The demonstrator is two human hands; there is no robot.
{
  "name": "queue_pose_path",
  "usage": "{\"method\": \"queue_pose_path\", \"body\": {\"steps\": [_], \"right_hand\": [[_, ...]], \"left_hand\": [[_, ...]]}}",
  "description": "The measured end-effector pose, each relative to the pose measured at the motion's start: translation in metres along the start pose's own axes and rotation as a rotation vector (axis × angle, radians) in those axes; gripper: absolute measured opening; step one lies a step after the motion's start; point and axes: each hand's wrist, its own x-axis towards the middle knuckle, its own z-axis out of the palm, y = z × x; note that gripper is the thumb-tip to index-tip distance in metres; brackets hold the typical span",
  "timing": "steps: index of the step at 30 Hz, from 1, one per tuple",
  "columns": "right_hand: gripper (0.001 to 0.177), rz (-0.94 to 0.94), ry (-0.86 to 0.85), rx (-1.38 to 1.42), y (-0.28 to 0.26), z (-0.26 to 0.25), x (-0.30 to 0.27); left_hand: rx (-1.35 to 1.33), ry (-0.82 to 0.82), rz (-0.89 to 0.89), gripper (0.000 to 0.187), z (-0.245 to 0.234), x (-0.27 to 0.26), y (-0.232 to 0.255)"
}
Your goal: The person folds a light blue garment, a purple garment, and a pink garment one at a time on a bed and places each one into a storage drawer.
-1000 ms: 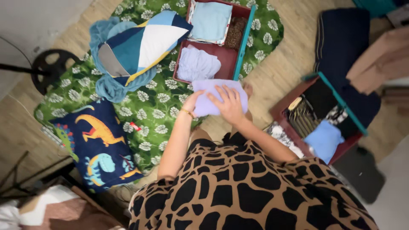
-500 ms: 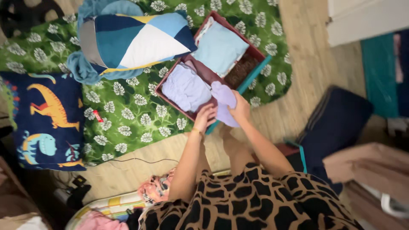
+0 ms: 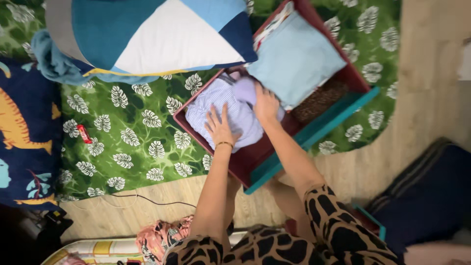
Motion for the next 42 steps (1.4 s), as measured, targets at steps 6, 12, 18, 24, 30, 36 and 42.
{"method": "queue_pose_path", "body": {"steps": [6,12,18,24,30,36,42], "right_hand": [[0.065,-0.171,0.121,-0.184,-0.019,0.074,0.054],[0.061,0.131,-0.404,-0.076,-0.023,0.088,0.064],[0.055,-0.131,-0.227,0.003,-0.015,0.073,0.079],[0.054,-0.273,-0.145,0.622,-0.008,0.021,0.049],[0.026,-0.077,0.178,0.76,-0.025,-0.078,-0.066],[0.02,0.012,0.001,0.95,-0.03,-0.209,-0.13],[0.017,-0.247,0.11,1.091,-0.073,-0.313,-0.15]], "left_hand": [[0.128,-0.078,0.013,0.148,0.005,0.039,-0.011],[0.126,-0.102,0.01,0.149,0.008,0.048,-0.015],[0.139,-0.14,-0.013,0.149,0.011,0.055,-0.014],[0.18,-0.146,-0.017,0.142,0.005,0.044,-0.01],[0.01,0.134,0.132,0.11,0.006,-0.009,-0.005],[-0.302,0.159,-0.013,0.096,-0.044,-0.1,0.009],[-0.811,0.476,0.189,0.061,-0.168,-0.231,0.038]]}}
